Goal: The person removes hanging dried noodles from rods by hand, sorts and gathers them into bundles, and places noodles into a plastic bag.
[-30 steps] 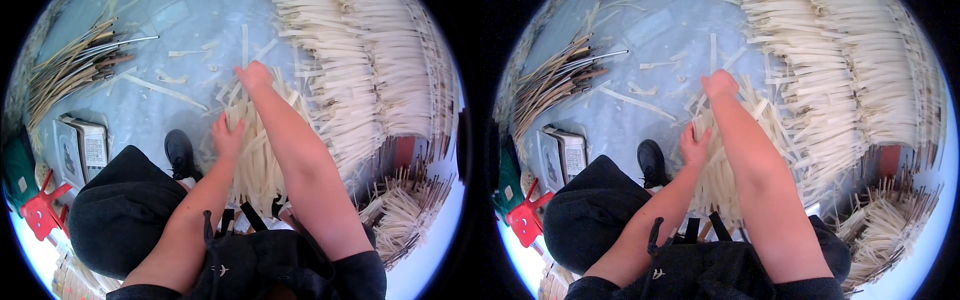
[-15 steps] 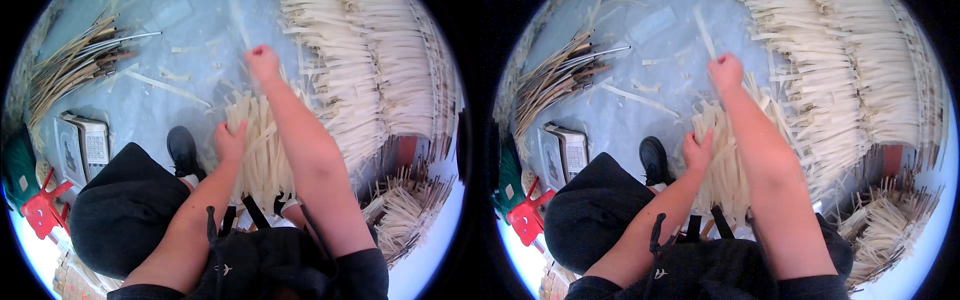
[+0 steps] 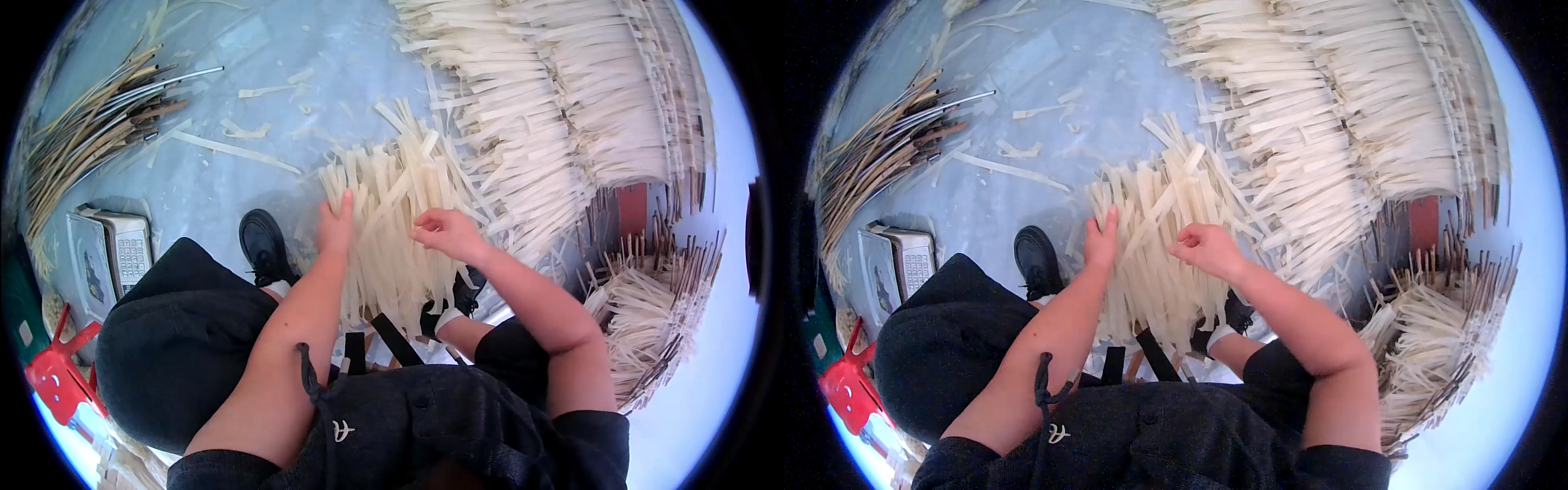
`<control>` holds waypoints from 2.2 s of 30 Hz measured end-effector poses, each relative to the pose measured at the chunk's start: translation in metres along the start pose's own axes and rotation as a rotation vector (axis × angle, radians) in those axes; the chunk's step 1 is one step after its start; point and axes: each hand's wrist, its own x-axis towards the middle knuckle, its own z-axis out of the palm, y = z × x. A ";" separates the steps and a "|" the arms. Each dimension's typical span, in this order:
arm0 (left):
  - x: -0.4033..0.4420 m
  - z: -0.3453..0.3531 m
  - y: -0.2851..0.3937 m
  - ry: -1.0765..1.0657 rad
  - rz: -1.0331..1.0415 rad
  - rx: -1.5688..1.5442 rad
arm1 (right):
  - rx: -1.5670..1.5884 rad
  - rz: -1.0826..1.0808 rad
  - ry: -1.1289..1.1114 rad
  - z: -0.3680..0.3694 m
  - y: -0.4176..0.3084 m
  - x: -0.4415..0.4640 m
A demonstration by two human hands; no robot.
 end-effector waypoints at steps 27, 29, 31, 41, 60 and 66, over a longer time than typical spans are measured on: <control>0.016 0.012 -0.015 -0.358 -0.202 -0.688 | -0.066 0.033 0.470 0.011 0.001 0.019; 0.019 0.015 -0.016 -0.372 -0.184 -0.727 | -0.142 -0.172 0.786 0.003 0.032 0.040; 0.012 0.014 -0.009 -0.392 -0.168 -0.761 | -0.217 -0.376 1.102 0.019 0.055 0.049; 0.001 0.017 0.000 -0.204 -0.060 -0.591 | -0.621 -0.146 0.393 -0.053 -0.074 0.123; 0.010 0.020 -0.024 -0.292 -0.254 -0.814 | -0.042 -0.074 0.533 -0.109 0.046 0.079; 0.040 0.028 -0.090 -0.281 -0.191 -0.729 | -0.494 -0.093 0.546 -0.007 0.128 0.071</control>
